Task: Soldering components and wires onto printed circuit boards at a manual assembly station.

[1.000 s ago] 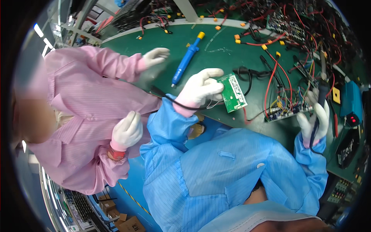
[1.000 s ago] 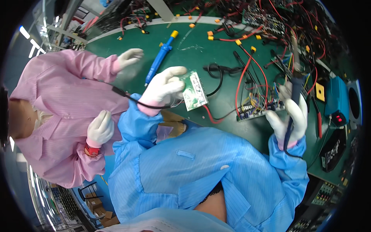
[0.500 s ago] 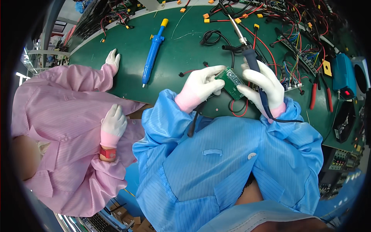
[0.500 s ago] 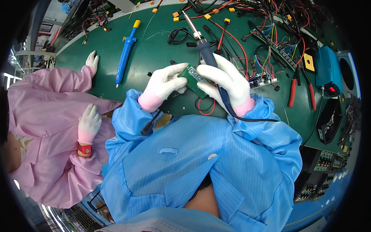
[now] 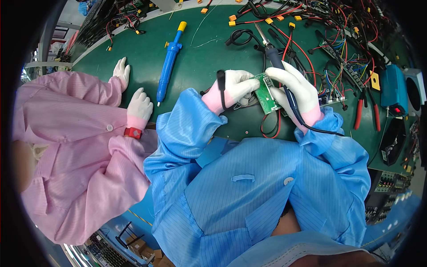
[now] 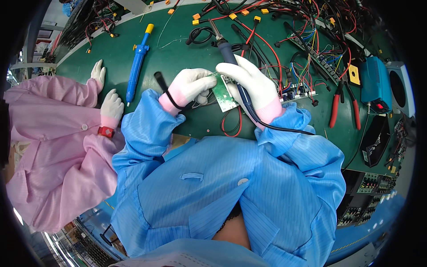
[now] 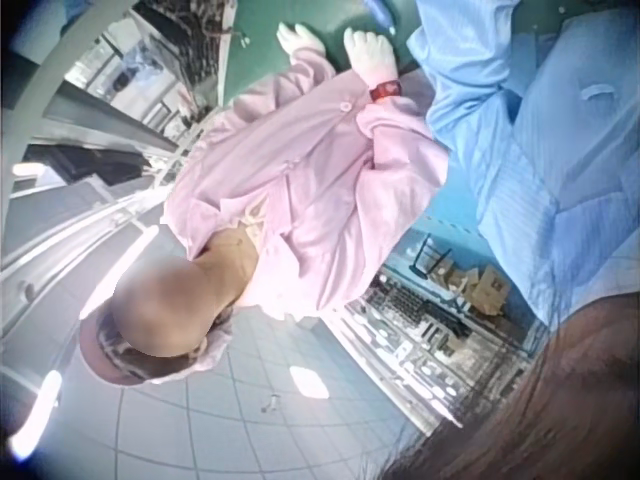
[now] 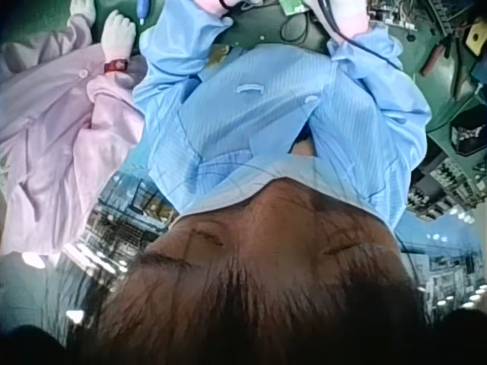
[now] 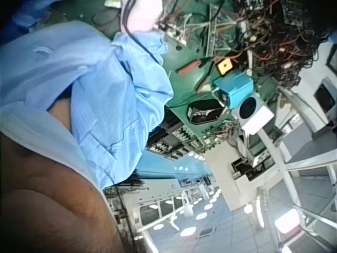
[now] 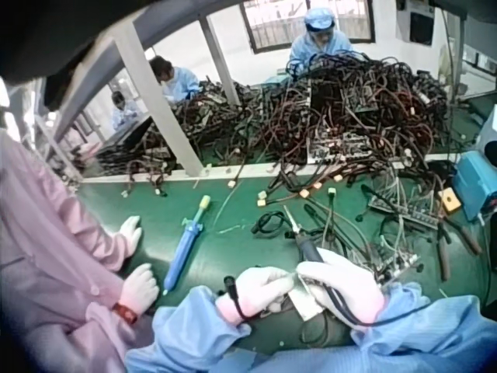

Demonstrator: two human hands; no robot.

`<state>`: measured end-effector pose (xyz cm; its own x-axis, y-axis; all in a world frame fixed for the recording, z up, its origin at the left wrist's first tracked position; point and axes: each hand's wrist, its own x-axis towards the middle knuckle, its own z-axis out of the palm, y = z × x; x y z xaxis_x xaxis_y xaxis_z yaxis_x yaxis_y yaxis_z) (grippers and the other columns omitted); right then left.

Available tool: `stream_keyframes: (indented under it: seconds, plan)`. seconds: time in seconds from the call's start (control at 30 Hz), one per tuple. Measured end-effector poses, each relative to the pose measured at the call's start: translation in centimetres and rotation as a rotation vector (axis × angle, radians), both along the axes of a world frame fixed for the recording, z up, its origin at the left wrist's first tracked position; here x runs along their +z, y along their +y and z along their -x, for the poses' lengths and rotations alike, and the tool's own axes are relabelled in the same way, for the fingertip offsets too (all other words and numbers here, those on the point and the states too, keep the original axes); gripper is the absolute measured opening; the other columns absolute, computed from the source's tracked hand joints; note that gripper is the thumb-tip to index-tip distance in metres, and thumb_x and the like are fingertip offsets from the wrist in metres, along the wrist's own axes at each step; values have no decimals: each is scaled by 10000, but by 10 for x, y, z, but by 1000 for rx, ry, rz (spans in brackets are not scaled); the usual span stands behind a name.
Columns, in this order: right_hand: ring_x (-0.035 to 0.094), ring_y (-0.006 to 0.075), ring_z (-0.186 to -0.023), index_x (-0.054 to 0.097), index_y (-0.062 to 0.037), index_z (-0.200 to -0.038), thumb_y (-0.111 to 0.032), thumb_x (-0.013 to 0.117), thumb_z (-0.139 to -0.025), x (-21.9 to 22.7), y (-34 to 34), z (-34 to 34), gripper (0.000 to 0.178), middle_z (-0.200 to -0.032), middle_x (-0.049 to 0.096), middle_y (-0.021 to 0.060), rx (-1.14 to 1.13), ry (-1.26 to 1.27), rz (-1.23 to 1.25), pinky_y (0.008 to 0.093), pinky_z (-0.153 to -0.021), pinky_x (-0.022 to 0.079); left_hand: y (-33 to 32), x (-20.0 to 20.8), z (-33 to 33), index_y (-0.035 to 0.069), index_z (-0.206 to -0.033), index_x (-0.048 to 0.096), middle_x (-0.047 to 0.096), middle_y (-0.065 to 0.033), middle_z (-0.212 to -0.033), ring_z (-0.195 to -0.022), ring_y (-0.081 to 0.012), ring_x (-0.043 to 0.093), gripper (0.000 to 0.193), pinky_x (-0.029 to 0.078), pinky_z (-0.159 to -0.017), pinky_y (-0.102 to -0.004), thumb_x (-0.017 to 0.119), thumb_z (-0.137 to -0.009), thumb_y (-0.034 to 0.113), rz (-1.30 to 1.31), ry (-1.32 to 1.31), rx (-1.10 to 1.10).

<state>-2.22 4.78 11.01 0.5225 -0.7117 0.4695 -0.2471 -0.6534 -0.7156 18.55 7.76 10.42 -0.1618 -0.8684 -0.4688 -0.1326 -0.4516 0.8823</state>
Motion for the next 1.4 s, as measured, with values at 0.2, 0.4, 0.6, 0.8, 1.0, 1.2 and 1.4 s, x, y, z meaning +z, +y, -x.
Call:
stream_keyframes:
  seconds: [0.2, 0.4, 0.6, 0.8, 1.0, 1.2, 1.4]
  plan:
    - [631, 218, -905, 624, -60, -1140, 108, 707, -677, -7, 0, -4, 499, -1277, 562, 146, 14, 16, 123, 266, -734, 509, 2, -9, 2, -21, -933, 660, 559, -40, -635, -554, -112, 531, 271, 439, -533, -219, 633, -827, 227, 162, -376, -98]
    - [635, 223, -947, 621, -42, -1120, 98, 723, -662, 0, 5, -1, 490, -1279, 556, 178, 16, -63, 131, 264, -743, 507, 13, -4, 8, 44, -1009, 670, 601, -25, -688, -608, -136, 562, 317, 458, -572, -261, 636, -797, 277, 383, -614, -1]
    - [637, 248, -994, 596, -32, -1130, 112, 720, -658, 17, 9, 11, 509, -1289, 537, 229, -1, -195, 156, 283, -752, 516, 32, 10, 20, 39, -1056, 664, 660, -73, -847, -699, -174, 609, 324, 489, -641, -264, 666, -765, 180, 569, -645, 187]
    - [635, 291, -1013, 557, -37, -1171, 145, 693, -669, 17, 9, 19, 550, -1290, 528, 254, -37, -288, 112, 320, -775, 530, 24, 11, 3, 32, -1066, 660, 657, -110, -1011, -808, -217, 630, 336, 510, -710, -280, 679, -733, 76, 1107, -663, 42]
    - [629, 309, -1026, 542, -35, -1183, 148, 677, -685, 19, 8, 27, 548, -1278, 530, 257, -38, -285, 198, 352, -791, 536, -44, -20, -68, 83, -968, 694, 670, -69, -965, -866, -264, 635, 236, 504, -783, -312, 694, -759, 191, 1267, -1171, 391]
    - [657, 294, -920, 575, 22, -1173, -94, 690, -803, 22, 6, 48, 404, -1143, 612, 232, 22, -323, 143, 353, -804, 527, -45, -31, -92, 64, -985, 689, 665, -87, -922, -808, -246, 628, 216, 493, -737, -301, 670, -823, 206, 933, -1021, 182]
    - [659, 291, -870, 498, 51, -1260, -381, 482, -969, 41, 4, 71, 520, -1064, 629, 252, 93, -500, -421, 353, -755, 542, 16, -3, -58, 16, -1008, 689, 653, -42, -788, -682, -139, 579, 224, 458, -617, -244, 626, -862, 173, 619, -436, 385]
